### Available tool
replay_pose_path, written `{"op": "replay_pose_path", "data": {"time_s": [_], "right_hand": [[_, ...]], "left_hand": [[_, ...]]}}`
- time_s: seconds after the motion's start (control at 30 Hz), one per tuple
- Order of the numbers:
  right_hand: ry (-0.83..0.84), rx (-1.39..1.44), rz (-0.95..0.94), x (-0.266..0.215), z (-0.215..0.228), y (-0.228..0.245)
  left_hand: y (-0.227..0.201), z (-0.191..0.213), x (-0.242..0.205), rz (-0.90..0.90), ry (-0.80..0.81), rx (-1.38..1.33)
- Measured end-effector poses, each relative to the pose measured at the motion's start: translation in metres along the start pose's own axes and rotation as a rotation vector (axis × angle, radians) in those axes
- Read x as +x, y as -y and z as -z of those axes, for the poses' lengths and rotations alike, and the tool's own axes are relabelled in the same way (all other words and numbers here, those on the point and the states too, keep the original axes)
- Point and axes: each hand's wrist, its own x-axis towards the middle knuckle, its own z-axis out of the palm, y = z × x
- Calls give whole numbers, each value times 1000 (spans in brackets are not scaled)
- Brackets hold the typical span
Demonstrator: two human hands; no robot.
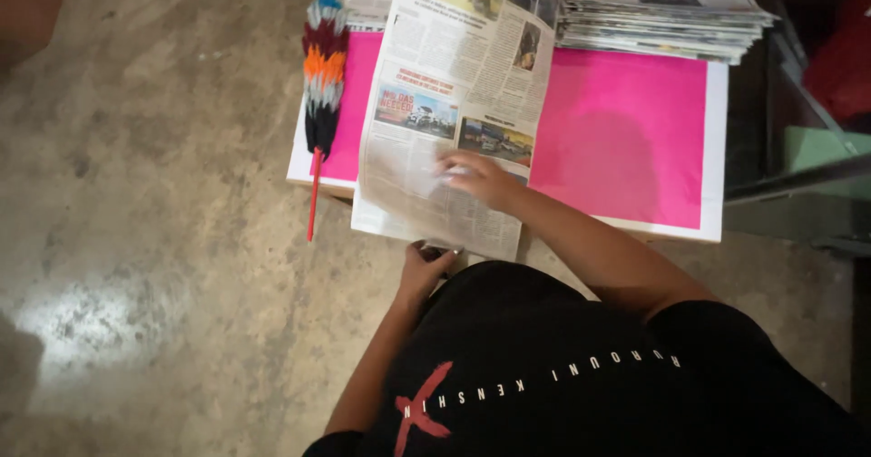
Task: Dusting various newspapers with a feather duster and organizing them into stacks on a table.
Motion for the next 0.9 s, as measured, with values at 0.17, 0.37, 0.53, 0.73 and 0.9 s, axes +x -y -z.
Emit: {"op": "replay_pose_path", "data": {"time_s": [0.17,0.37,0.53,0.73,0.9], "right_hand": [[-404,-792,112,-32,53,-54],[-479,-864,-47,-72,95,-90],[-746,-400,-416,-82,98,-110],[-504,415,-896,-83,79,-80],[-568,712,-771,-78,83,-80]], "left_hand": [[23,-6,14,28,21,-245],[-6,-22,11,38,-105,-596],[-6,-3,17,-246,-347,-562],[-58,49,-25,65,-179,-664],[-76,104,-58,38,-116,-539]]}}
